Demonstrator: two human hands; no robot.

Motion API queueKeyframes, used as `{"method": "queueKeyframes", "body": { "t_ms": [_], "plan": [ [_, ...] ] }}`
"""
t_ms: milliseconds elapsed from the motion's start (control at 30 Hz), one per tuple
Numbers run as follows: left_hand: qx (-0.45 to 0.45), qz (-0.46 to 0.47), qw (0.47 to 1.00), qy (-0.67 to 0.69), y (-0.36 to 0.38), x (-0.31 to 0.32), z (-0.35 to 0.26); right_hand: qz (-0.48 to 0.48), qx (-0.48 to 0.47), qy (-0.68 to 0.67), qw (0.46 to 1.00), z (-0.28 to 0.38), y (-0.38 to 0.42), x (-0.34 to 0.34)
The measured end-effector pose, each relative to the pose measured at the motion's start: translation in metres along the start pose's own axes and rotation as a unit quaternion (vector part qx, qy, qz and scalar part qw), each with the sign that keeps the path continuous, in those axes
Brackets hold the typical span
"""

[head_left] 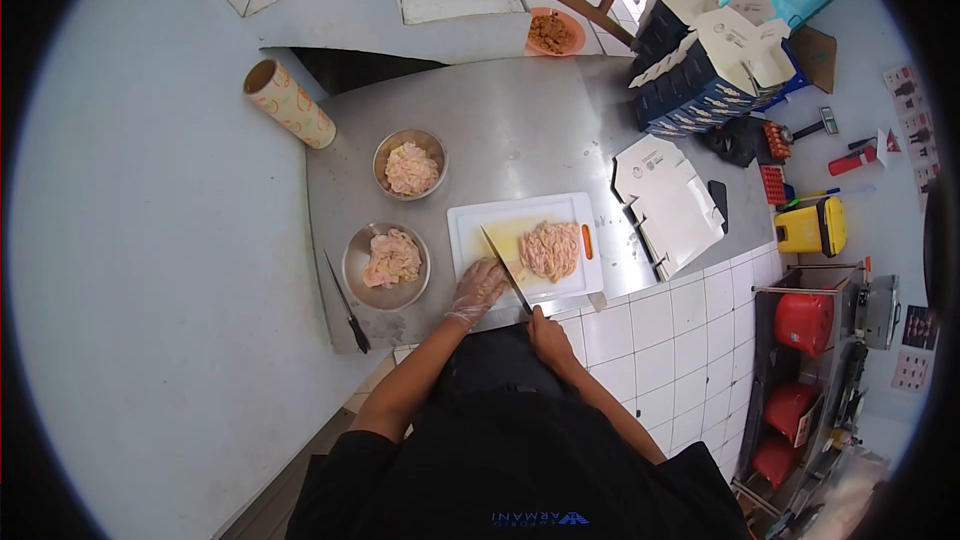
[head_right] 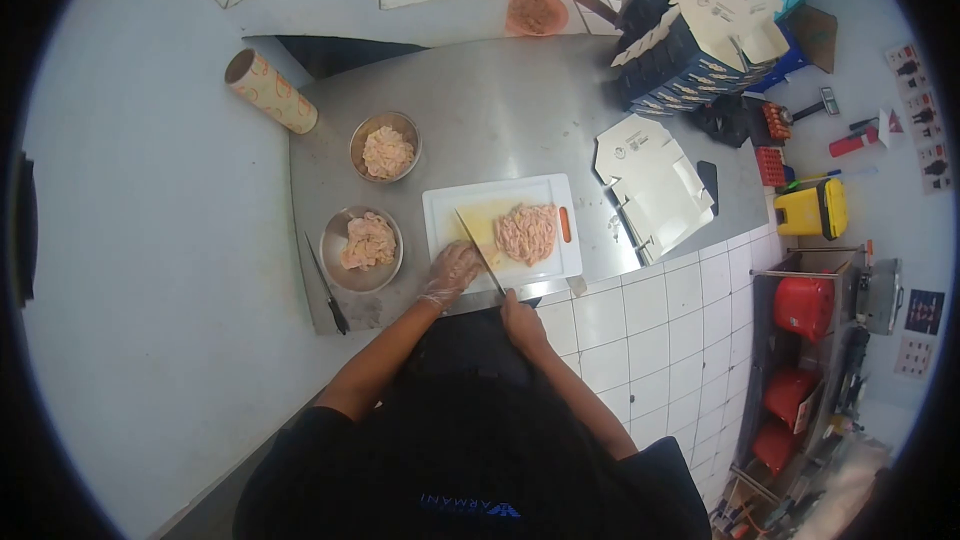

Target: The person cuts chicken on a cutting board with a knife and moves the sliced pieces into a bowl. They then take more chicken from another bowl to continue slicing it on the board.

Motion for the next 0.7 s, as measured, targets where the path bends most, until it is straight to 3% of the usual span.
{"method": "queueKeyframes", "body": {
  "t_ms": [133,233,333,367,467,600,700],
  "plan": [
    [-0.006,-0.015,1.0,-0.022,0.007,0.024,0.019,0.008,0.024,-0.008,1.0,-0.003,-0.003,0.011],
    [-0.118,-0.034,0.986,0.113,0.018,0.044,0.052,-0.015,0.014,-0.023,1.0,0.002,-0.03,0.022],
    [-0.06,-0.031,0.998,0.003,0.015,0.038,0.04,-0.029,0.009,-0.019,0.999,0.02,-0.071,0.025],
    [-0.066,-0.026,0.997,0.028,0.012,0.036,0.041,-0.032,0.005,-0.012,0.999,0.03,-0.081,0.022],
    [0.013,-0.091,0.996,-0.014,0.015,0.034,0.035,-0.026,0.014,-0.004,1.0,0.028,-0.074,0.013],
    [-0.013,-0.08,0.997,0.019,0.007,0.026,0.029,-0.017,0.031,-0.003,0.999,-0.002,-0.026,0.026],
    [-0.017,-0.076,0.997,0.019,0.008,0.025,0.031,-0.024,0.027,-0.007,0.999,0.014,-0.06,0.026]
  ]
}}
Point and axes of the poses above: each hand's wrist, its own y-axis away from the middle knuckle, its own x-axis out of the palm, z = x × y, the point moved 10 cm from there along -y, towards the middle knuckle, and after that the axes turned 1 degree about -z, right-handed, at the moved point
